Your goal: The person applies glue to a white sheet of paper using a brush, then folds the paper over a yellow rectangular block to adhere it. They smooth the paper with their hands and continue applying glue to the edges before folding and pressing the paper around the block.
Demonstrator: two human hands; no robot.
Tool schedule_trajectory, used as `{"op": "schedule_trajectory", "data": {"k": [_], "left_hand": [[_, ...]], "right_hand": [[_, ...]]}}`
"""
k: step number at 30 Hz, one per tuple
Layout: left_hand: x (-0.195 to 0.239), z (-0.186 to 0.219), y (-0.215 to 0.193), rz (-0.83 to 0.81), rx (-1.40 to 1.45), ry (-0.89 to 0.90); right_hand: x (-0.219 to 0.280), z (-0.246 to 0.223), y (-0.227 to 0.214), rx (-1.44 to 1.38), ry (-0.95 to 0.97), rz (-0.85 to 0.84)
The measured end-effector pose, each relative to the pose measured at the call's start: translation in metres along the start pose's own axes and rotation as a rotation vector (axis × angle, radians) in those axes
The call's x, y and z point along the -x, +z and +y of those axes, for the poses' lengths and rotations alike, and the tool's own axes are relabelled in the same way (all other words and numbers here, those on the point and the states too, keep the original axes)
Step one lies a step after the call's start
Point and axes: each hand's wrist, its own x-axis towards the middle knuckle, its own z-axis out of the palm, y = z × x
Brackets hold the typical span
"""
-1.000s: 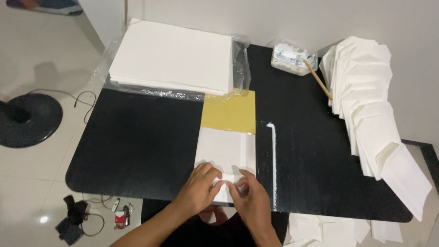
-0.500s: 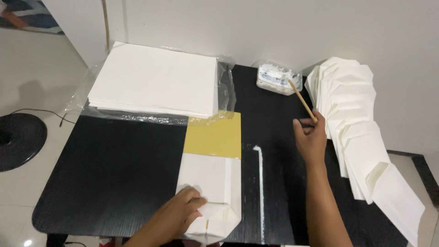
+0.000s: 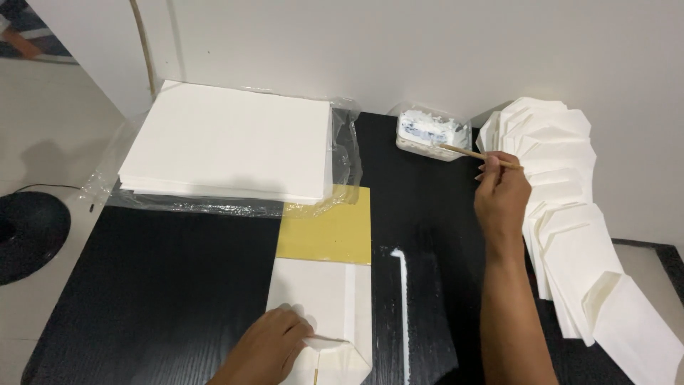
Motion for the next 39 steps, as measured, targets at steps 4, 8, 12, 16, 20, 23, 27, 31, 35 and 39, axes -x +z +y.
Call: {"op": "schedule_trajectory", "data": {"k": [4, 8, 12, 16, 20, 23, 27, 31, 35, 39], "left_hand": [[-0.002, -0.019, 0.021, 0.148, -0.018, 0.116], [-0.003, -0.026, 0.028, 0.317, -0.084, 0.257], [-0.002, -0.014, 0.017, 0.168, -0.049, 0.108], [-0.001, -0.022, 0.021, 0.379, -0.086, 0.293], [0.003, -0.022, 0.008, 0.317, 0.097, 0.263], [0.008, -0.019, 0.004, 0.346, 0.096, 0.239], [0.018, -0.009, 0.008, 0.597, 0.097, 0.311], [0.017, -0.008, 0.017, 0.642, 0.017, 0.26], [0.018, -0.006, 0.017, 0.617, 0.07, 0.222], [0.023, 0.001, 0.015, 0.595, 0.143, 0.143]], "right_hand": [[-0.007, 0.009, 0.009, -0.015, -0.057, 0.064], [-0.015, 0.016, 0.019, -0.112, -0.092, 0.006], [-0.024, 0.011, 0.009, -0.002, -0.054, -0.057], [-0.025, 0.017, 0.002, 0.001, -0.073, -0.017], [-0.01, 0.011, -0.015, -0.315, -0.017, 0.205], [0.009, 0.011, -0.034, -0.488, -0.027, 0.354], [0.047, -0.004, -0.067, -0.66, -0.076, 0.469], [0.111, -0.057, -0.092, -0.712, -0.005, 0.388], [0.167, -0.115, -0.106, -0.615, 0.1, 0.223], [0.215, -0.125, -0.115, -0.722, 0.081, -0.087]]}}
